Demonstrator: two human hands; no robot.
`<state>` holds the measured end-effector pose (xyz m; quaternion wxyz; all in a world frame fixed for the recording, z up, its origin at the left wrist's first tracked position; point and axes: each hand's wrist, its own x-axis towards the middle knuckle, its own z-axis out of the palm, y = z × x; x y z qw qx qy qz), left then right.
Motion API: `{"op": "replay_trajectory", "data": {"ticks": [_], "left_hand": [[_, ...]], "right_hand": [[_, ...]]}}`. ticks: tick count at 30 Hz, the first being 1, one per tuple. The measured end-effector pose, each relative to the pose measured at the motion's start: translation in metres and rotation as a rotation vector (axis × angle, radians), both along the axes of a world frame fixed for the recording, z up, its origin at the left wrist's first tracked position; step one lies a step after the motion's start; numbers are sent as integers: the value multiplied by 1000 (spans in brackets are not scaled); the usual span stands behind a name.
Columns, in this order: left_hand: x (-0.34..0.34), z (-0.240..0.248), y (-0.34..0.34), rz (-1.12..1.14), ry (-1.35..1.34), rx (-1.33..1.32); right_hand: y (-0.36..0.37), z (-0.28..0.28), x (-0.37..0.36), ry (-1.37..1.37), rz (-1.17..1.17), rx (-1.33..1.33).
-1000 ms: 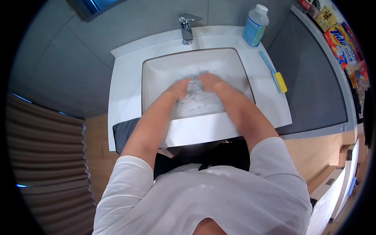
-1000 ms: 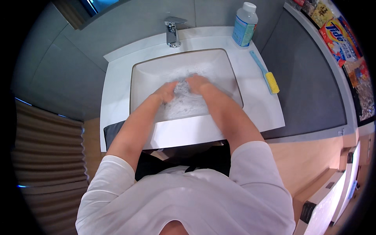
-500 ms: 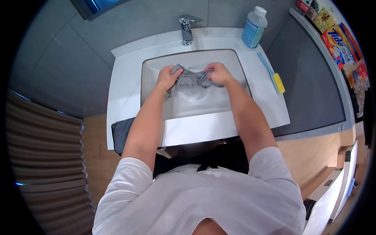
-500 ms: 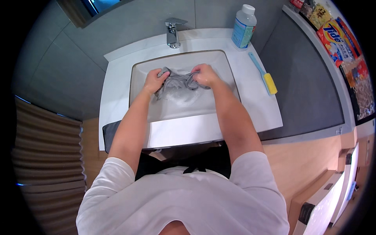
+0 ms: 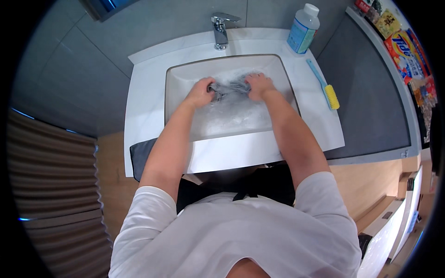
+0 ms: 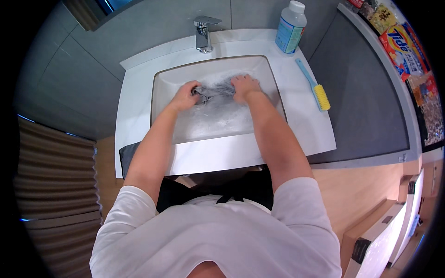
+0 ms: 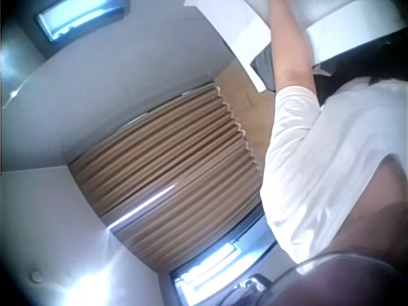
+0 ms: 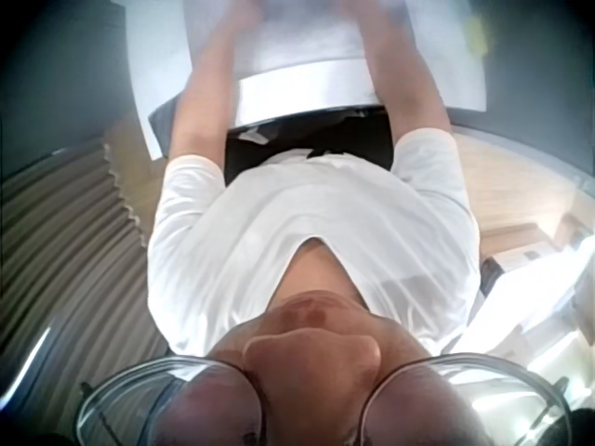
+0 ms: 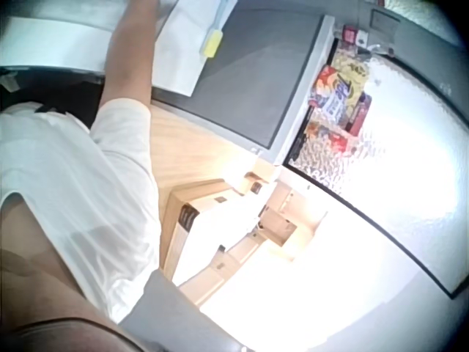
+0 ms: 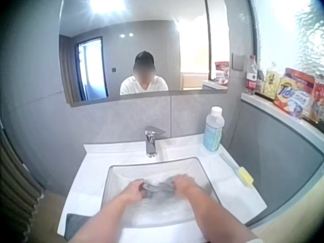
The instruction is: The person washes a grey cloth in a sink by applying detergent from a bag and then scrubbing the fabric in water.
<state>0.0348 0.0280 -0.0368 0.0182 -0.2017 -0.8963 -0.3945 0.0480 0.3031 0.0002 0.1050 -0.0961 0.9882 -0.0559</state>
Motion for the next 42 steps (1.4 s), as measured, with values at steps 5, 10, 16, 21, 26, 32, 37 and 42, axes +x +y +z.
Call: {"op": "replay_trajectory", "data": {"ticks": [5,10,16,21,26,32,37,42], "left_hand": [[17,-2,15,-279,-168,-183],[20,11,24,-246,-266,-207],[16,9,18,-80,-213,-68],[6,13,14,89,-100,66],[0,24,0,57,-166,66],[8,56,-15,-179,84,-106],[25,62,-37,-168,188,-64],[28,61,-48,-29,252,92]], "right_hand": [[-7,-5,4,-20,89,36],[-9,-9,4,-21,66,48],[-10,-5,3,41,50,-21],[0,-7,-3,300,55,-123],[-9,-7,2,388,105,-137],[-4,-12,4,384,121,-150],[2,-11,3,384,85,-178],[2,-18,-5,487,18,-285]]}}
